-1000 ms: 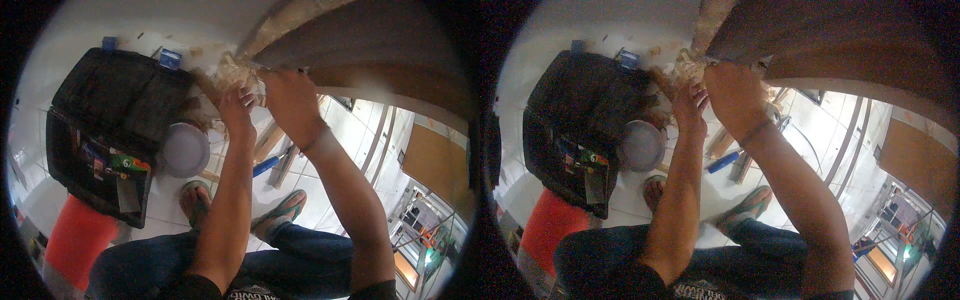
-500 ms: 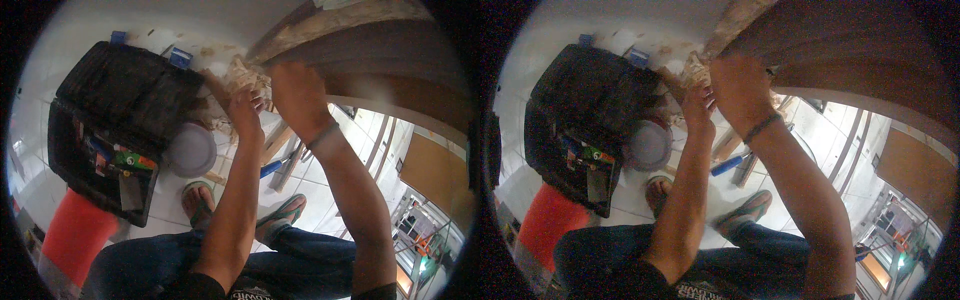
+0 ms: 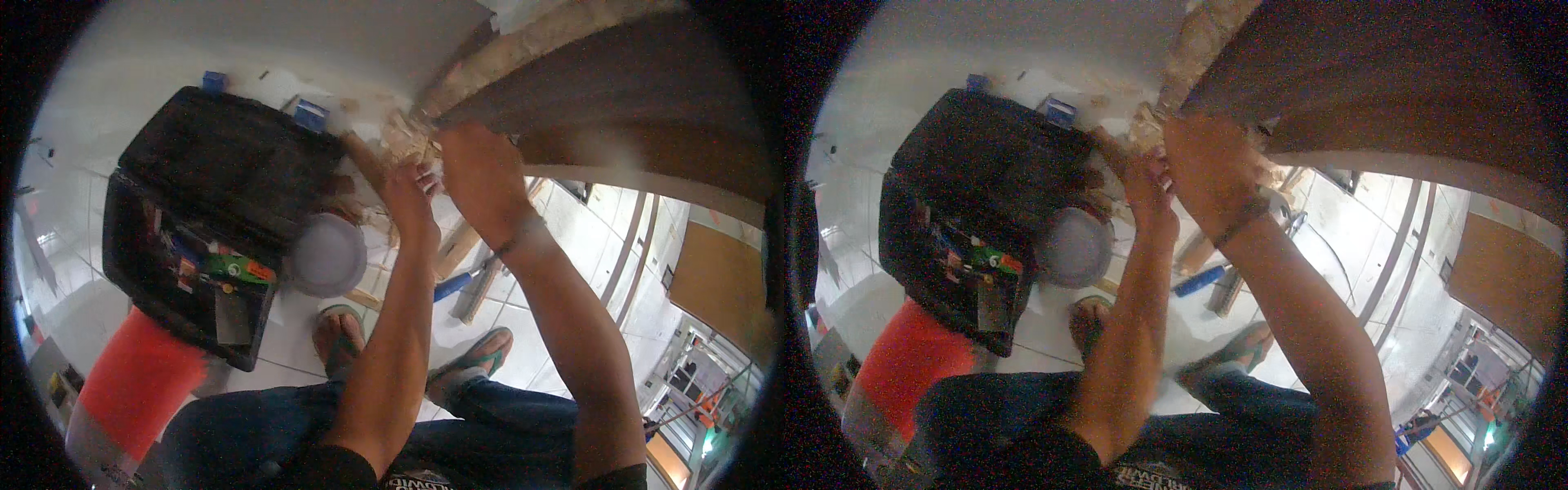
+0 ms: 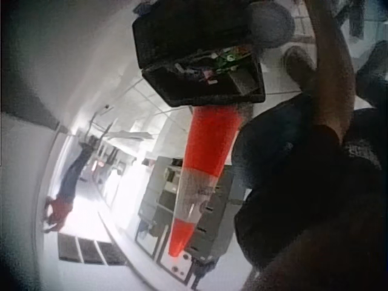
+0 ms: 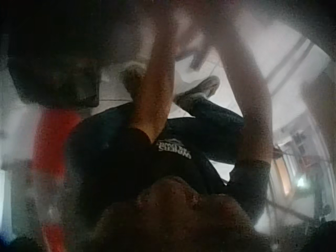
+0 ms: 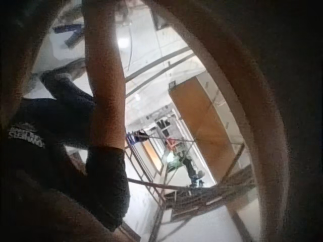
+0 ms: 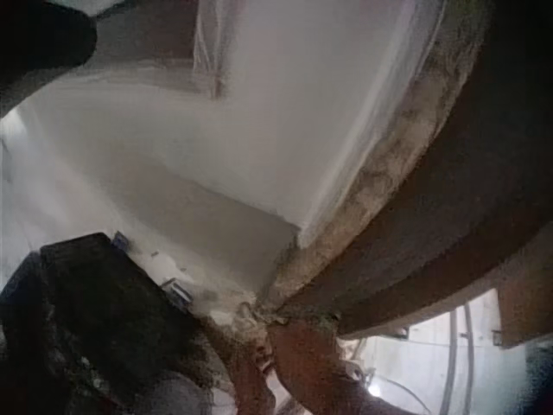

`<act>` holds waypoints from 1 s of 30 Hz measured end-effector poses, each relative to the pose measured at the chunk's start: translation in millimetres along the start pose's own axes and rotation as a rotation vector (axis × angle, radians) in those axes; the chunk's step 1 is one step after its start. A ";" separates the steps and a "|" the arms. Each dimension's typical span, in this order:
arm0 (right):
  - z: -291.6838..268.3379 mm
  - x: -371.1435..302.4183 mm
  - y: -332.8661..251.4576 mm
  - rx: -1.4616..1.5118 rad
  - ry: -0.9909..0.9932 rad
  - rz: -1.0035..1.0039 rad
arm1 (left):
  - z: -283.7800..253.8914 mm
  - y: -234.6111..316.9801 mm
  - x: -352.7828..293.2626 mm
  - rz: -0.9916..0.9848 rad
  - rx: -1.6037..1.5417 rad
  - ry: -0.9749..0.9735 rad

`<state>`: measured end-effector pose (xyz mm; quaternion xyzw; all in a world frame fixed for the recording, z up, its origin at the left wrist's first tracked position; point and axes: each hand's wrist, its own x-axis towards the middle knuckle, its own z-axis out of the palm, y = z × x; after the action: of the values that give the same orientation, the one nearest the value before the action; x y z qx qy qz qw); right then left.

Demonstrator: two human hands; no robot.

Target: The person uses a scraper and a hammer to remove excess material and smooth the surface of a wooden door frame while crouching on the floor.

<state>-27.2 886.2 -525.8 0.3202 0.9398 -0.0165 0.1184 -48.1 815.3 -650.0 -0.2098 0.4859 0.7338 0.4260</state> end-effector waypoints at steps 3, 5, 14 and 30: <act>-1.8 5.4 -14.5 0.057 0.077 0.015 | -20.0 12.2 10.8 0.168 -0.019 -0.081; 5.8 35.0 -47.6 0.104 0.132 -0.092 | -38.9 32.6 38.5 0.366 0.248 0.121; 15.4 30.3 15.9 0.069 0.076 -0.305 | 13.0 93.6 -8.0 0.565 0.755 0.215; 83.0 -55.3 66.6 0.342 -0.202 -0.218 | -46.3 26.9 19.9 0.749 0.622 0.145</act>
<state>73.2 897.2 -590.6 0.2289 0.9357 -0.2203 0.1534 -86.3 777.9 -670.3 0.0657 0.7524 0.6402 0.1403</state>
